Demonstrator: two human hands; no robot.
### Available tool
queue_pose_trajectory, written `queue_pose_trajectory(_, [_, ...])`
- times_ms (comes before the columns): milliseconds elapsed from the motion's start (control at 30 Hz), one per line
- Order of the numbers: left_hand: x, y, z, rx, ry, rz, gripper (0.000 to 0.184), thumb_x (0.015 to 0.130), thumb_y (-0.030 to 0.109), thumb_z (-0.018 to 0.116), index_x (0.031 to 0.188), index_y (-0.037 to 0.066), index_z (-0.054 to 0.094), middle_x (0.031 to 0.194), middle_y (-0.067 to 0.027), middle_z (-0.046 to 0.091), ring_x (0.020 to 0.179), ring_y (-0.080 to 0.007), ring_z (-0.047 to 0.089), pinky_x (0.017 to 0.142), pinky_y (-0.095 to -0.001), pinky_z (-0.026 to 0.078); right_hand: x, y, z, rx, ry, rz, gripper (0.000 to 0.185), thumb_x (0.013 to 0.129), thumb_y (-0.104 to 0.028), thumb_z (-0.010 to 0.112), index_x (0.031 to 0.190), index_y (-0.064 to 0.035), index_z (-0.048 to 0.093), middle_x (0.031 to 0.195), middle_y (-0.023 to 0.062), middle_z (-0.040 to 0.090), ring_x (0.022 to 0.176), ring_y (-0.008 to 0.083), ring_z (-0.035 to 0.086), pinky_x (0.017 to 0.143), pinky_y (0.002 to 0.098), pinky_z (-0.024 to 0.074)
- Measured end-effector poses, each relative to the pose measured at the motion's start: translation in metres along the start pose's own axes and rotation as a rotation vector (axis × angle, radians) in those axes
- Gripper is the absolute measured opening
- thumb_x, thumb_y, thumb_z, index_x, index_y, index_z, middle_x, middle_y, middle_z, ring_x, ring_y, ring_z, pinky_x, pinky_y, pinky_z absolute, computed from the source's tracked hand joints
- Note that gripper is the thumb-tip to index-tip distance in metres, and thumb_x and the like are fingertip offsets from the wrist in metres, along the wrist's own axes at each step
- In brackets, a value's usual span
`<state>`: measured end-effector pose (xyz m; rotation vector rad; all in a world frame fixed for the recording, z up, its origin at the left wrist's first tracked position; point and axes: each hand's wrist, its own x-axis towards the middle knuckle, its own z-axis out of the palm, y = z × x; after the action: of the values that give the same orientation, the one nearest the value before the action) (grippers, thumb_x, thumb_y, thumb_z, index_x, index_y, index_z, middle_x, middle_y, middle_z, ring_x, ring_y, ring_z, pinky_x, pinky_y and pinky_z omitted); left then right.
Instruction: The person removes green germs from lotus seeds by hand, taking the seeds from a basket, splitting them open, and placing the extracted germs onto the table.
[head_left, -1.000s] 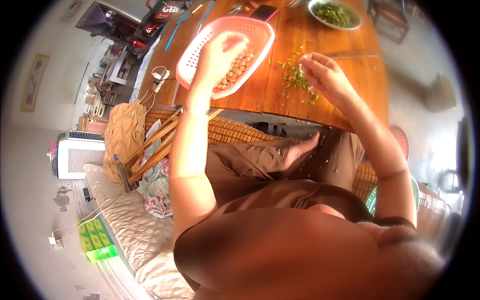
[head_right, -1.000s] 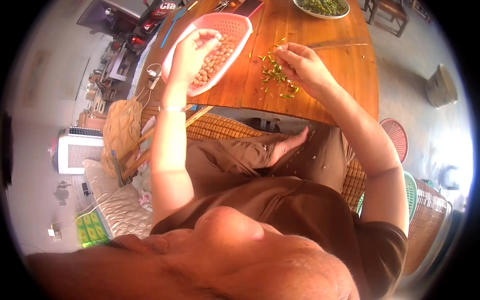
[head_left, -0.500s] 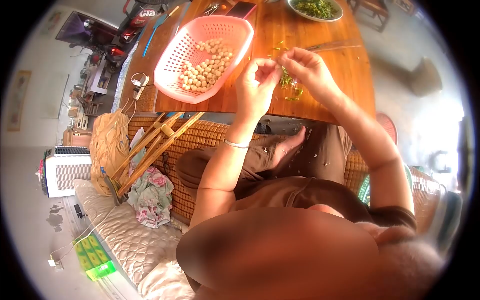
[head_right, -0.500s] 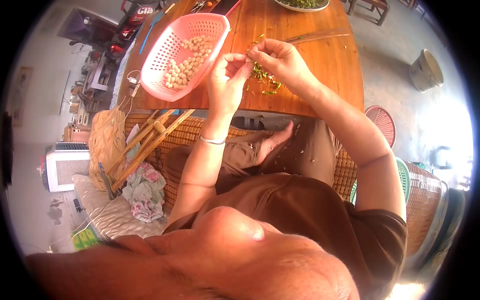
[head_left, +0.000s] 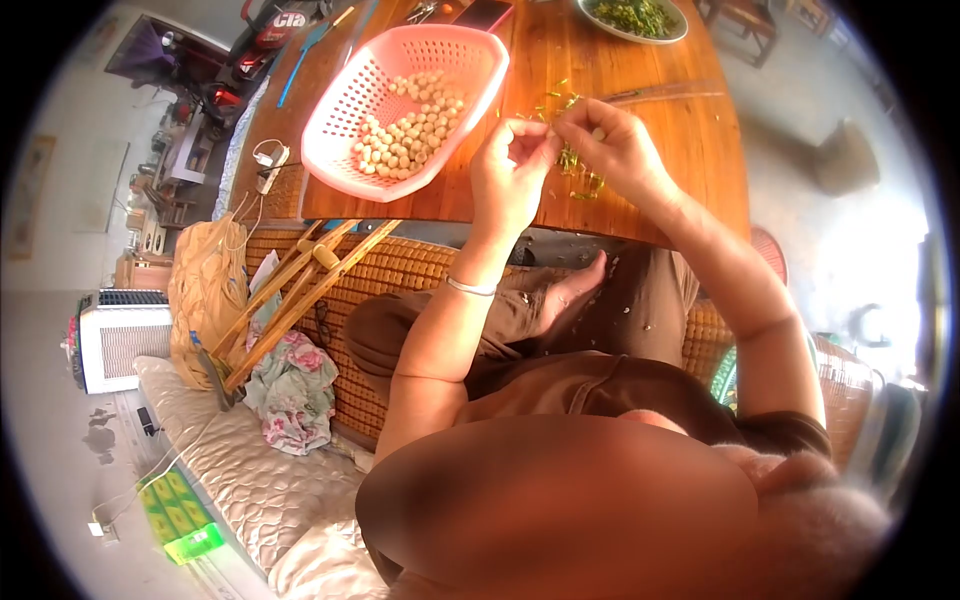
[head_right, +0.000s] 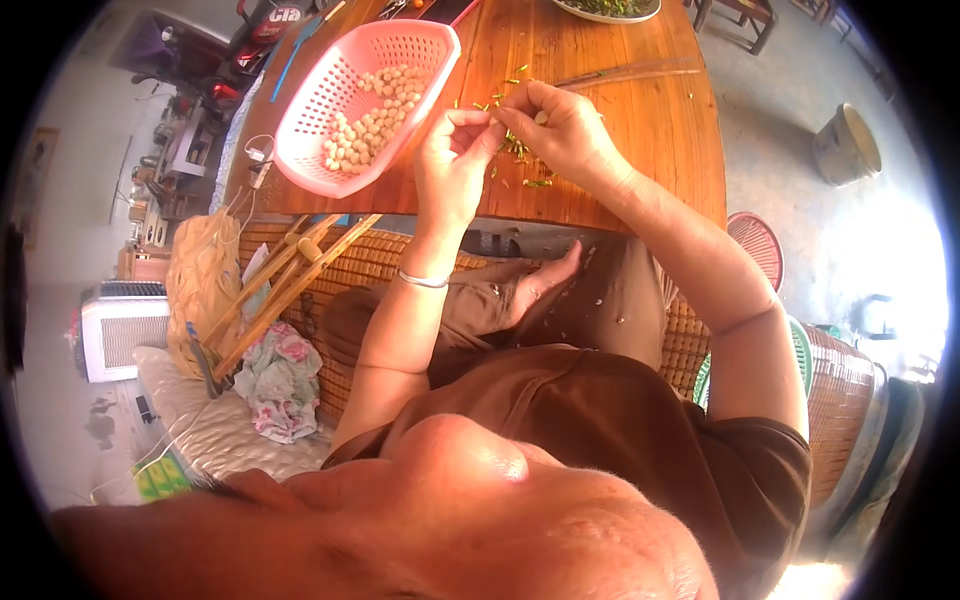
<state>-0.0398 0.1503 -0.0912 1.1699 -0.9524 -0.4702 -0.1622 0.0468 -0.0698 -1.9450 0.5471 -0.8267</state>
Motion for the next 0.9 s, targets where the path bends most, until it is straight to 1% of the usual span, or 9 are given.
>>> queue_pose_trajectory(67, [-0.0008,0.0041,-0.0004,0.008,0.002,-0.082,0.013,0.089,0.007,0.072,0.094,0.001,0.062,0.082,0.0002,0.064,0.075,-0.0050,0.056,0.068,-0.0205,0.047,-0.0006,-0.0016,0.0002,-0.008,-0.011,0.023,0.018,0.090,-0.020,0.069,0.095,-0.0029,0.067,0.078,0.0040,0.067,0.067,0.0092,0.057,0.064,0.0279,0.0499])
queue_pose_trajectory(267, [-0.0004,0.0040,-0.0014,-0.020,-0.020,-0.097,0.013,0.090,0.009,0.072,0.094,0.001,0.062,0.082,0.0010,0.063,0.075,-0.0050,0.056,0.069,-0.0203,0.047,-0.0015,0.0014,-0.0003,0.029,0.002,-0.021,0.015,0.091,-0.017,0.067,0.094,-0.0022,0.066,0.077,0.0045,0.067,0.065,0.0090,0.057,0.061,0.0270,0.0494])
queue_pose_trajectory(367, [-0.0004,0.0047,-0.0018,-0.072,-0.017,-0.095,0.012,0.090,0.008,0.071,0.094,0.002,0.062,0.082,0.0011,0.063,0.075,-0.0051,0.056,0.069,-0.0204,0.047,-0.0007,-0.0025,-0.0012,0.087,-0.038,0.070,0.015,0.091,-0.017,0.067,0.094,-0.0022,0.066,0.077,0.0048,0.067,0.064,0.0087,0.057,0.061,0.0267,0.0490])
queue_pose_trajectory(567, [-0.0008,0.0009,-0.0040,-0.081,-0.030,-0.055,0.010,0.090,0.006,0.070,0.095,0.002,0.063,0.084,0.0005,0.064,0.076,-0.0052,0.057,0.069,-0.0198,0.047,-0.0011,-0.0040,-0.0004,-0.013,-0.029,0.011,0.014,0.089,-0.015,0.068,0.093,-0.0023,0.066,0.078,0.0055,0.068,0.064,0.0114,0.059,0.061,0.0274,0.0492])
queue_pose_trajectory(633, [-0.0018,0.0015,-0.0027,-0.105,-0.034,-0.055,0.009,0.090,0.005,0.070,0.095,0.002,0.063,0.084,0.0000,0.064,0.076,-0.0053,0.057,0.069,-0.0199,0.047,-0.0028,-0.0020,0.0011,-0.075,0.026,-0.141,0.011,0.088,-0.012,0.068,0.092,-0.0021,0.064,0.079,0.0070,0.068,0.066,0.0151,0.062,0.062,0.0286,0.0498])
queue_pose_trajectory(700, [-0.0032,0.0020,-0.0044,-0.126,-0.039,-0.058,0.008,0.091,0.004,0.069,0.095,0.002,0.063,0.085,-0.0004,0.065,0.077,-0.0054,0.057,0.070,-0.0200,0.048,-0.0031,0.0014,0.0024,-0.073,0.035,-0.151,0.010,0.088,-0.011,0.067,0.091,-0.0020,0.063,0.079,0.0078,0.068,0.067,0.0163,0.063,0.063,0.0291,0.0501])
queue_pose_trajectory(767, [-0.0029,0.0027,-0.0088,-0.044,-0.088,-0.104,0.013,0.091,0.004,0.067,0.103,0.000,0.062,0.095,-0.0042,0.068,0.085,-0.0086,0.064,0.078,-0.0234,0.053,-0.0034,0.0021,0.0026,-0.070,0.044,-0.163,0.009,0.088,-0.010,0.066,0.091,-0.0020,0.062,0.079,0.0086,0.068,0.069,0.0176,0.064,0.063,0.0296,0.0504])
queue_pose_trajectory(800, [-0.0031,0.0018,-0.0087,-0.044,-0.087,-0.105,0.013,0.091,0.004,0.067,0.103,0.000,0.062,0.095,-0.0042,0.068,0.085,-0.0086,0.064,0.078,-0.0234,0.053,-0.0034,0.0014,0.0020,-0.052,0.031,-0.150,0.009,0.088,-0.009,0.066,0.091,-0.0018,0.062,0.079,0.0086,0.068,0.069,0.0174,0.064,0.064,0.0297,0.0505])
queue_pose_trajectory(900, [-0.0055,-0.0017,-0.0088,-0.218,-0.075,-0.131,0.015,0.093,0.004,0.066,0.107,0.000,0.062,0.098,-0.0057,0.068,0.088,-0.0101,0.065,0.080,-0.0247,0.053,-0.0040,-0.0007,-0.0001,-0.011,-0.016,-0.105,0.009,0.089,-0.009,0.065,0.092,-0.0014,0.061,0.079,0.0084,0.067,0.069,0.0167,0.064,0.064,0.0297,0.0505])
